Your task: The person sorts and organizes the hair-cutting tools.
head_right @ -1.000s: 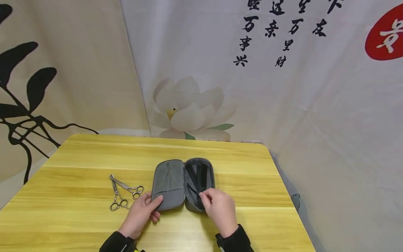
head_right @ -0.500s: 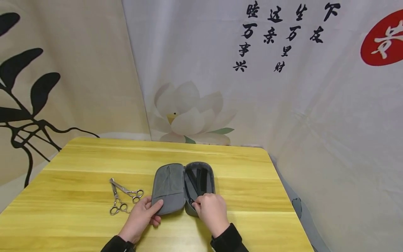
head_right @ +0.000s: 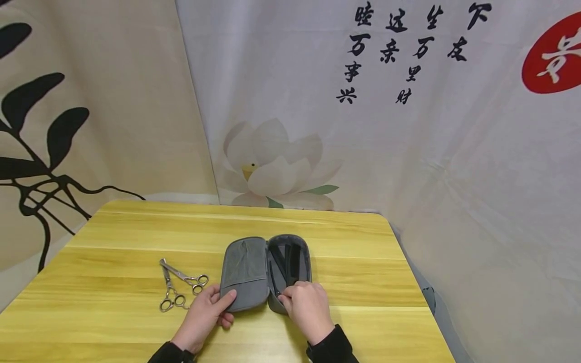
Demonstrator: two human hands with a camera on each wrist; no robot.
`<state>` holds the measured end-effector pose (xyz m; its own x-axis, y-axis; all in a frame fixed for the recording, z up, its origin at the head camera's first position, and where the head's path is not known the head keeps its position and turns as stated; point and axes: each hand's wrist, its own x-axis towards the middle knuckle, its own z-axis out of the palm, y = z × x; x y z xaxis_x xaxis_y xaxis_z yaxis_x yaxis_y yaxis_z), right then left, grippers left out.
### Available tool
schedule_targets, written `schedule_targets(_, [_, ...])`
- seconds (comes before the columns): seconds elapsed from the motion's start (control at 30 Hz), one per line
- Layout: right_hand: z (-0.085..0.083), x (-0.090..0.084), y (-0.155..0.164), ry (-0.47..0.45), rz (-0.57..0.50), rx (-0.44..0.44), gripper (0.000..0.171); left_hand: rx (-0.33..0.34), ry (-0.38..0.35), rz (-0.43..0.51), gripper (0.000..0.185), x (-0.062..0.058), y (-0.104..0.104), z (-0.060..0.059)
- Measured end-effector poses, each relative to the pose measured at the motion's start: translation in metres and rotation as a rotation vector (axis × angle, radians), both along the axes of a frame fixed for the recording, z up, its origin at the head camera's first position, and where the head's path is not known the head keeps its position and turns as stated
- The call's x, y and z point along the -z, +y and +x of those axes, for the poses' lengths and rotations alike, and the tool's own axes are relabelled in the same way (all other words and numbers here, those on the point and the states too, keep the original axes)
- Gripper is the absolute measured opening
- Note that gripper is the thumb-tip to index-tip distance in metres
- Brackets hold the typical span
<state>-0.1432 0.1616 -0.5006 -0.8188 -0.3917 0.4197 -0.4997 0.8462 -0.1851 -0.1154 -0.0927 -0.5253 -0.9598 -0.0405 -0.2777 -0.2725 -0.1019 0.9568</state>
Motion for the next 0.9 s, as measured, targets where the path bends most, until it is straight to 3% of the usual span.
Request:
schedule_targets(0.73, [0.0008,-0.0014,0.0015,-0.018,0.015,-0.011,0.007,-0.001,0.006,0.0,0.047,-0.0009,0.0001,0.0])
schedule_targets(0.9, [0.005,-0.008,0.0034,-0.074,-0.035,-0.015,0.007,-0.005,0.012,0.007,0.049,0.0006,0.0001,0.0])
